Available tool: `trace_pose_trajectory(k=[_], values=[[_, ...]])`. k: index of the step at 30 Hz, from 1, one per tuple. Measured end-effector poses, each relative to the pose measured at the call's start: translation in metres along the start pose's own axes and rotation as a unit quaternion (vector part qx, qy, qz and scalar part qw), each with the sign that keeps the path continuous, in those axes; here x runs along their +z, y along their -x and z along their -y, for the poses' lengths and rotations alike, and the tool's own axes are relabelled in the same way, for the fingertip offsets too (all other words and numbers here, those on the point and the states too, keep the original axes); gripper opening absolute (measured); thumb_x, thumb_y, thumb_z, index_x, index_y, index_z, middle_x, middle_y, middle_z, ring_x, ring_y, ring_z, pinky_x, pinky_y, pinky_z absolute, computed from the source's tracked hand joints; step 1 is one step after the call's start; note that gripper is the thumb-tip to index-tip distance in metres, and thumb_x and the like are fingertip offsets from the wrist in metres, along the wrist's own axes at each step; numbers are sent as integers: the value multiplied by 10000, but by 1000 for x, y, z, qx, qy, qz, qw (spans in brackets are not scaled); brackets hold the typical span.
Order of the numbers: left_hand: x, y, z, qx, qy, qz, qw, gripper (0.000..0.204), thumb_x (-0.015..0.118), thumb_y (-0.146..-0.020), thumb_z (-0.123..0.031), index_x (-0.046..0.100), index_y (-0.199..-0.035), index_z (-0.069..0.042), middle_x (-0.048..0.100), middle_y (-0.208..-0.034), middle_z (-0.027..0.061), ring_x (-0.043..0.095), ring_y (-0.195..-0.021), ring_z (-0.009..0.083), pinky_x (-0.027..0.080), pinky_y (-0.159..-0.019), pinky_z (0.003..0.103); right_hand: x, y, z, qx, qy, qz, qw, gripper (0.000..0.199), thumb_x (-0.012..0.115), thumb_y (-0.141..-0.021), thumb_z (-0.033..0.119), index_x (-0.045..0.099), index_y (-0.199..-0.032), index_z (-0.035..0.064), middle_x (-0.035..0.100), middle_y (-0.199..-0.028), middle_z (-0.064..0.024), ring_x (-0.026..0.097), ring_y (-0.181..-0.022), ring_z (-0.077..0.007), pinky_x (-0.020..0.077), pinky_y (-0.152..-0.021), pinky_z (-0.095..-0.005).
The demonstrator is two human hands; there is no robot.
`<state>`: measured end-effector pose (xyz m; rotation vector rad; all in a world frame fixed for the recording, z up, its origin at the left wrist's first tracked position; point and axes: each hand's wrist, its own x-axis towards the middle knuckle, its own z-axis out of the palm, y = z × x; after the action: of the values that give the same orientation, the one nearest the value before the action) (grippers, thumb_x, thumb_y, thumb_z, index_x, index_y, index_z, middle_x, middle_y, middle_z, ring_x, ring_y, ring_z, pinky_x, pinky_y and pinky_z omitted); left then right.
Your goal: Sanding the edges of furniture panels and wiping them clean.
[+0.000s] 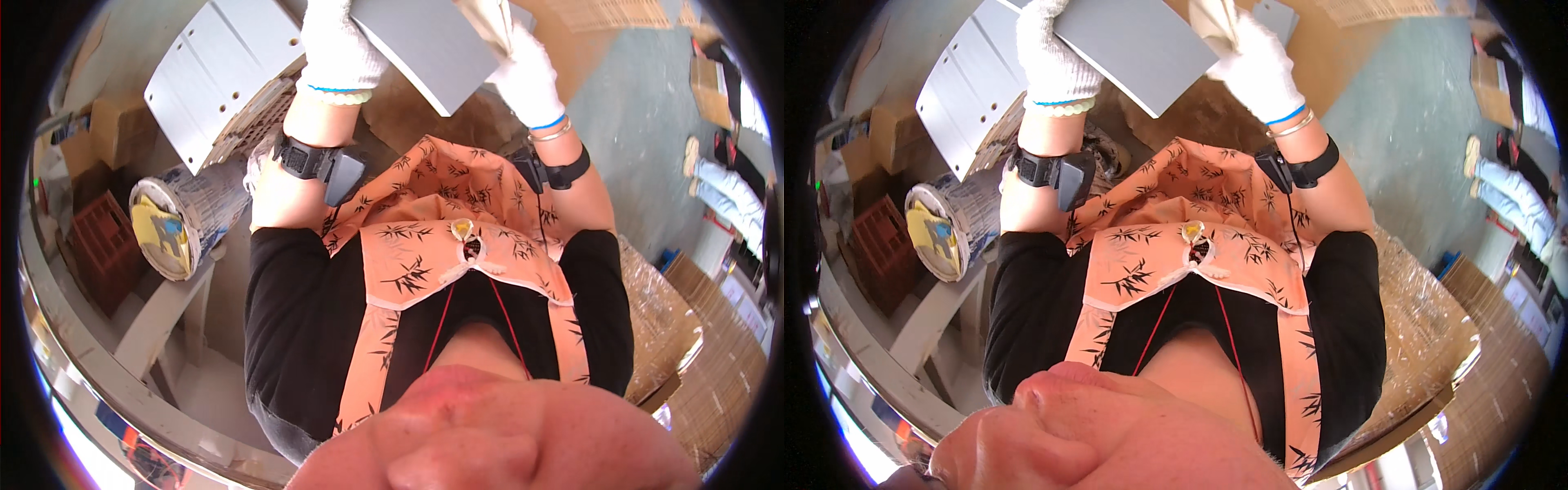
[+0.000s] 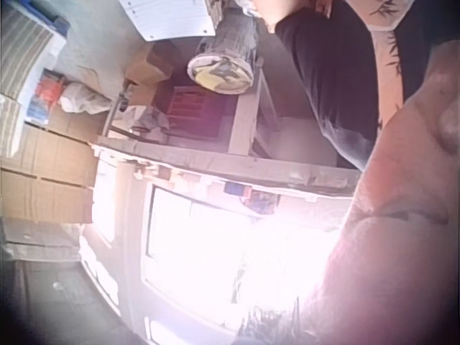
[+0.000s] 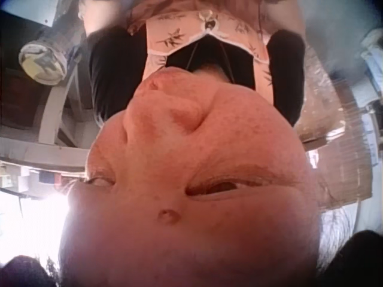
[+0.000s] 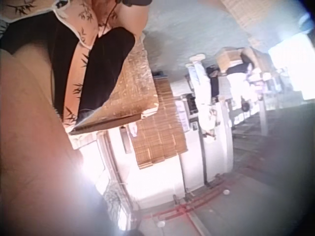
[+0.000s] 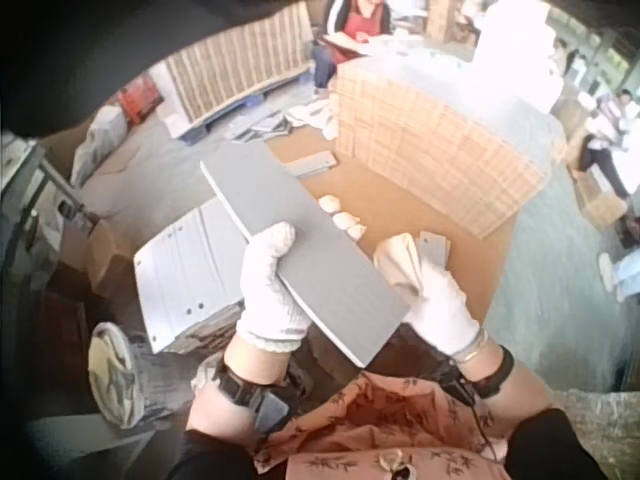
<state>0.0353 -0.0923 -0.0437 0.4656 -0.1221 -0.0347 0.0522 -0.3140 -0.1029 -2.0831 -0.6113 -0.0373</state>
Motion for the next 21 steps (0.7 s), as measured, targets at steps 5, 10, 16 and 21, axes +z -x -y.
trace_pose_trajectory(k=[5,10,16,21], values=[[4,18,-33,75,5,-21,997,591,627,-832,-280,493,-1292,66,615,-1174,211,611,-1093,365,476,-1011,470,46,-47,0,176,-371,136,901,433,588,-934,290,605,-1263,9,709,-1045,-159,686,-907,-268,554,-788,-353],[20,34,-59,130,156,18,979,548,593,-877,-199,462,-1329,82,610,-1209,227,608,-1102,369,484,-1002,458,76,-105,47,88,-383,137,909,409,604,-915,288,627,-1224,21,707,-1029,-164,683,-908,-284,549,-797,-364],[-5,10,-54,265,115,67,955,394,552,-941,-121,535,-1293,55,587,-1303,172,587,-1151,285,467,-1017,407,136,-149,123,-48,-294,182,937,381,623,-893,287,652,-1177,36,705,-1010,-170,680,-909,-304,544,-807,-379],[-1,-1,-68,581,-382,-217,685,238,533,-903,-108,698,-1062,-44,702,-1057,159,666,-989,339,533,-898,406,230,-138,195,-171,-170,283,928,357,638,-874,285,673,-1138,47,704,-994,-174,678,-910,-321,539,-815,-390]])
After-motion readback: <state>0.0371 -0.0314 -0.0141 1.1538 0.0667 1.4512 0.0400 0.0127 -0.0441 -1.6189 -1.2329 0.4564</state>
